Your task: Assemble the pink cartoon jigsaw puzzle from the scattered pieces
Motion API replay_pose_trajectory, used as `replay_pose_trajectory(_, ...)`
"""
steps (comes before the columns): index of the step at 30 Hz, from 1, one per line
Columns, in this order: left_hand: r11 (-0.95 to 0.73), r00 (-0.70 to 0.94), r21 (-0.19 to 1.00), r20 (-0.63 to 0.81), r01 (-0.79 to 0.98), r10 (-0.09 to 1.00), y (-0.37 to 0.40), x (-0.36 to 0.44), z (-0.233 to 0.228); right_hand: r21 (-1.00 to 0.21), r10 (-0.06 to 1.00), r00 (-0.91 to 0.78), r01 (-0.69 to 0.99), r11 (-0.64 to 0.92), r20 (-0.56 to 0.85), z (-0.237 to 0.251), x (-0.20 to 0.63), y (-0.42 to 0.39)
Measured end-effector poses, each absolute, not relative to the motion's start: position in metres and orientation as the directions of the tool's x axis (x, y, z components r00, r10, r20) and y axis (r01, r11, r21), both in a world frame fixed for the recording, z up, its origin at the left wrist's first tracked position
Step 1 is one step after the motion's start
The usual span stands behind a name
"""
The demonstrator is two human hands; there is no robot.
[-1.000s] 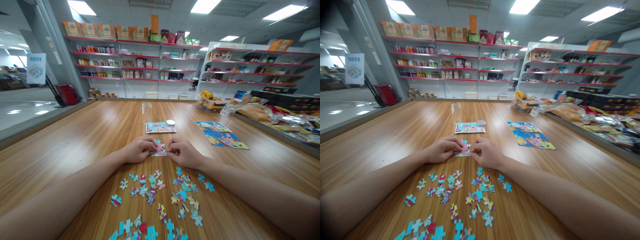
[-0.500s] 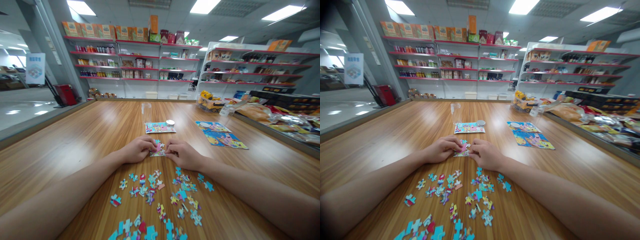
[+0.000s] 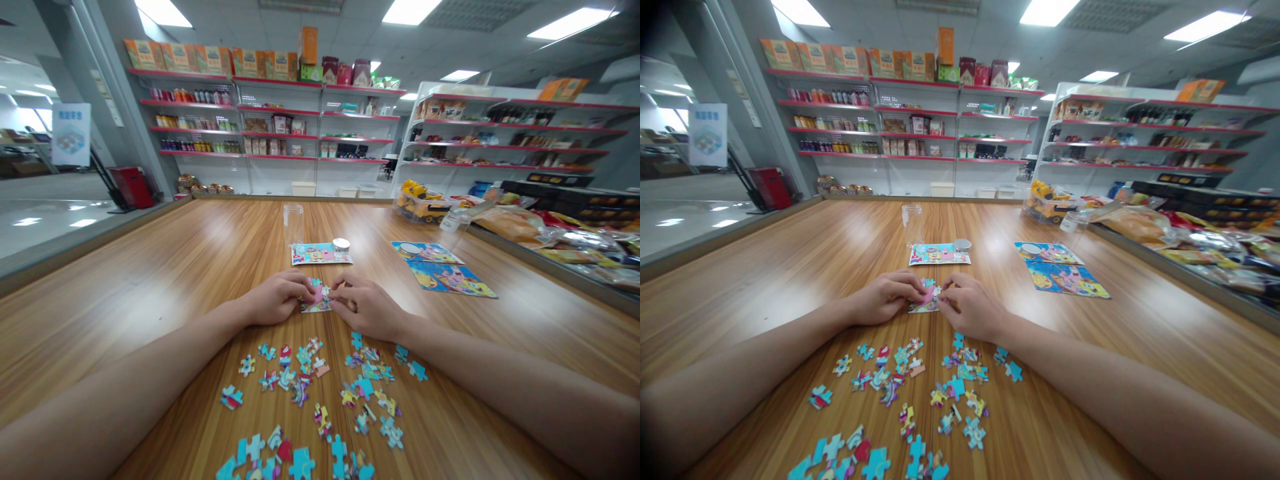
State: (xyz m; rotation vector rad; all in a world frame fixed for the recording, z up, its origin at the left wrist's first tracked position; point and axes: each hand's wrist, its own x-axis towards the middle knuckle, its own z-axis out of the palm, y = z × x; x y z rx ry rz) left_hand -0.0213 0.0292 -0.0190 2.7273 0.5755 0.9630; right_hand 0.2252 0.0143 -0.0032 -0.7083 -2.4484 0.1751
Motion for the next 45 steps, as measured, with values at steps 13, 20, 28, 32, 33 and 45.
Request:
replay_pose_trajectory(13,-0.91,0.729,0.301,0.548,0.284,0.409,0.028,-0.021,-0.018,-0.255,0.483,-0.723,0.411,0.875,0.493,-0.001,0.225,0.013)
replay_pose_trajectory(20,-0.906,0.726,0.303,0.545,0.296,0.419,0.028,-0.021,-0.018,-0.268,0.516,-0.724,0.441,0.857,0.459,0.0,0.225,0.012)
replay_pose_trajectory(28,-0.907,0.733,0.297,0.538,0.297,0.416,0.028,-0.02,-0.018,-0.15,0.54,-0.743,0.527,0.836,0.395,0.006,0.224,0.007)
replay_pose_trajectory(32,-0.907,0.729,0.296,0.542,0.3,0.418,0.027,-0.019,-0.019,-0.095,0.583,-0.745,0.587,0.804,0.325,0.01,0.223,0.002)
replay_pose_trajectory(33,-0.907,0.728,0.296,0.543,0.3,0.418,0.027,-0.019,-0.019,-0.097,0.592,-0.742,0.595,0.798,0.314,0.01,0.223,0.002)
replay_pose_trajectory(45,-0.905,0.711,0.329,0.567,0.268,0.417,0.027,-0.018,-0.017,-0.705,0.59,-0.718,0.197,0.682,0.37,0.044,0.212,-0.067)
